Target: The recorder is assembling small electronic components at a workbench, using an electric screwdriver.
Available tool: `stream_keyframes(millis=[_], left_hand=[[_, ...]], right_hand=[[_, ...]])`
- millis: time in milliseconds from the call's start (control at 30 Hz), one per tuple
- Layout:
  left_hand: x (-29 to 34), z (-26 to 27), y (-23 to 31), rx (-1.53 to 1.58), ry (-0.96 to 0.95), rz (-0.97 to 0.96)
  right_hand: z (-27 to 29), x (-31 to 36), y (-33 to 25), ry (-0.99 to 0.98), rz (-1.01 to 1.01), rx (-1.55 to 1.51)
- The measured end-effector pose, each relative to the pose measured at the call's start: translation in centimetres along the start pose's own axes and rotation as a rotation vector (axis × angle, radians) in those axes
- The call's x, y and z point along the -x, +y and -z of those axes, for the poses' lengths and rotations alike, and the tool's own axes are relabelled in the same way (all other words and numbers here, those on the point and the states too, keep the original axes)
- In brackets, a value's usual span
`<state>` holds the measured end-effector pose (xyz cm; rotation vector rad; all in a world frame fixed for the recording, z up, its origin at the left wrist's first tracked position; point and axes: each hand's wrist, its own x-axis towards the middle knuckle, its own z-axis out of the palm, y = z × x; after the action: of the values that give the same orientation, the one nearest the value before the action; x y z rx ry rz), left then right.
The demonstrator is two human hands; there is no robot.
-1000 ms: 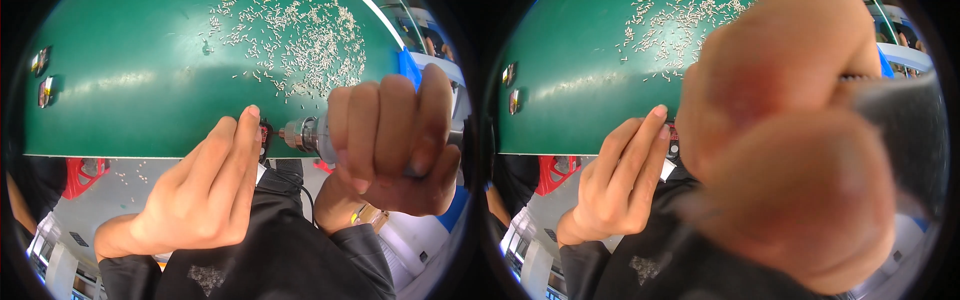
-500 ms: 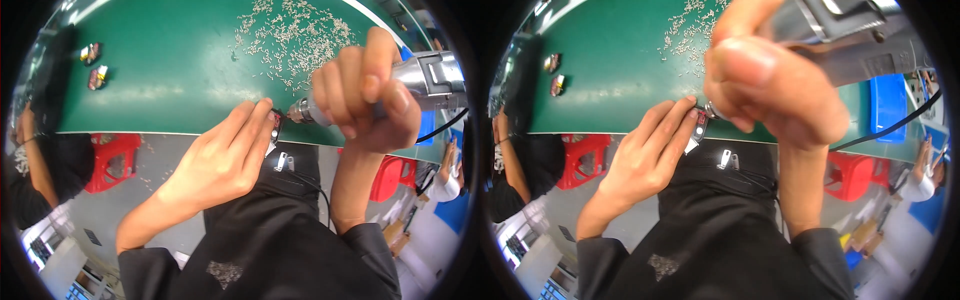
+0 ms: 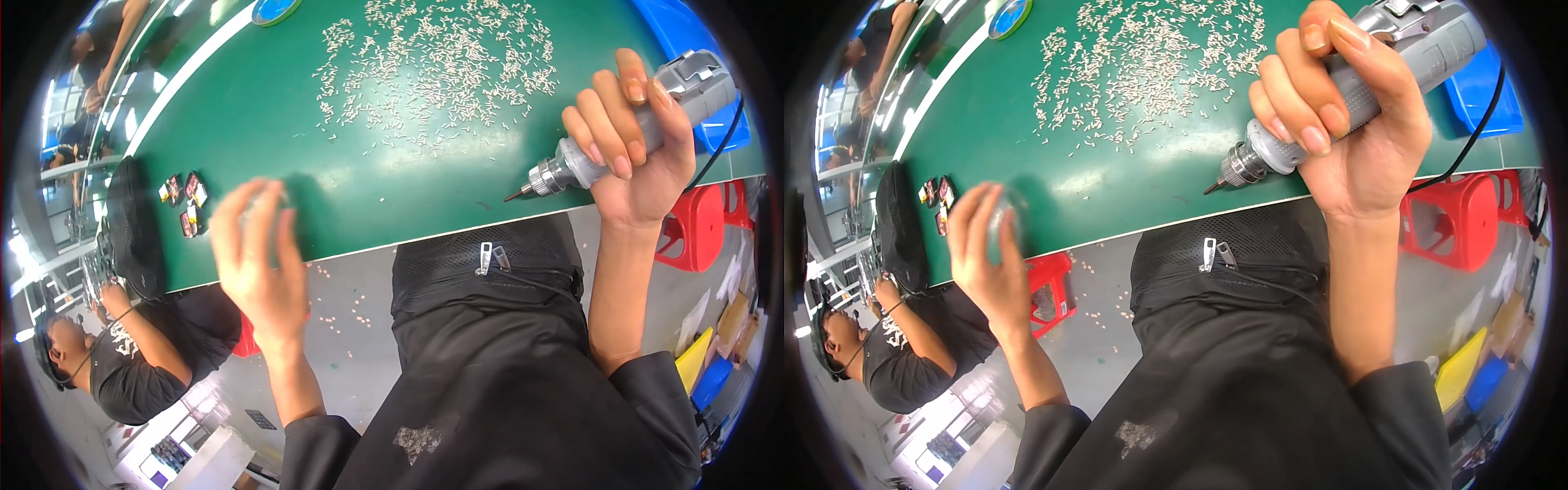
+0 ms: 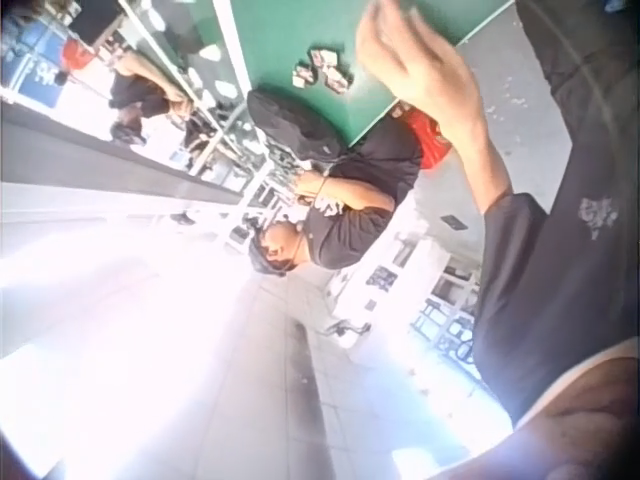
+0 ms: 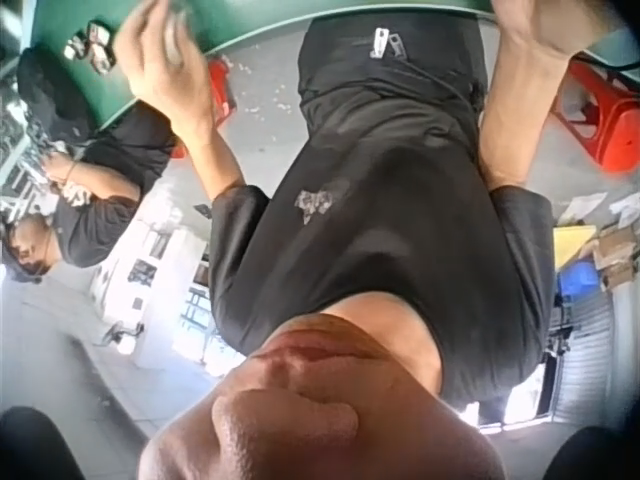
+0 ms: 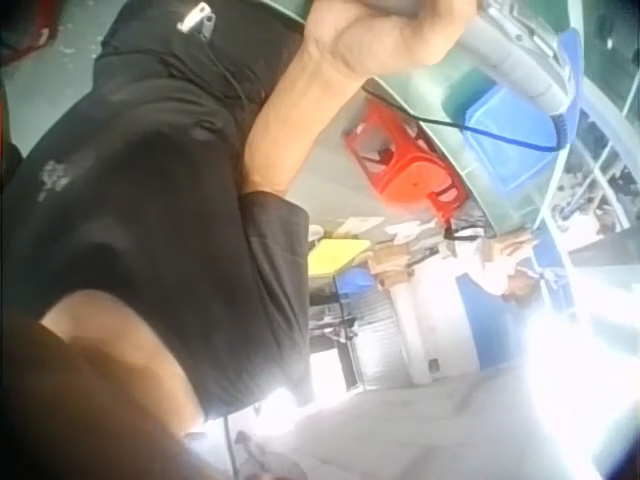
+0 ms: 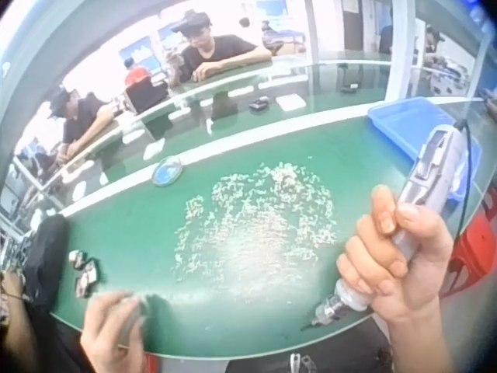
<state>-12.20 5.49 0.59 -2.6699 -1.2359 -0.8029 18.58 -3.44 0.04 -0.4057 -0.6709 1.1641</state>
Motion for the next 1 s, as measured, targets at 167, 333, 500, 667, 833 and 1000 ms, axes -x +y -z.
stream_keyframes(millis=[167, 333, 500, 667, 833, 1000], left_hand=[[-0.7, -0.7, 3.8, 0.282, -0.137, -0.154], [-1.6, -1.3, 3.9, 0.202, -0.190, -0.294], [-2.3, -1.5, 4.4, 0.176, -0.203, -0.392], [-1.2, -2.6, 7.7, 0.875, -0.217, -0.011], [-0.5, -2.9, 11.0, 1.680, -0.220, 0.467], [0.0, -3.5, 12.6, 1.933, -0.212, 0.543]], right_hand=[[0.6, 0.9, 0.2, 0.073, 0.010, -0.133], [1.3, 1.4, -0.2, 0.094, 0.012, -0.161], [1.3, 1.8, -0.6, 0.084, 0.016, -0.173], [-0.3, 1.9, -1.3, 0.068, 0.065, -0.258], [-1.8, 1.6, -2.2, 0.022, 0.028, -0.325], [-2.9, 1.6, -2.2, 0.064, 0.099, -0.416]])
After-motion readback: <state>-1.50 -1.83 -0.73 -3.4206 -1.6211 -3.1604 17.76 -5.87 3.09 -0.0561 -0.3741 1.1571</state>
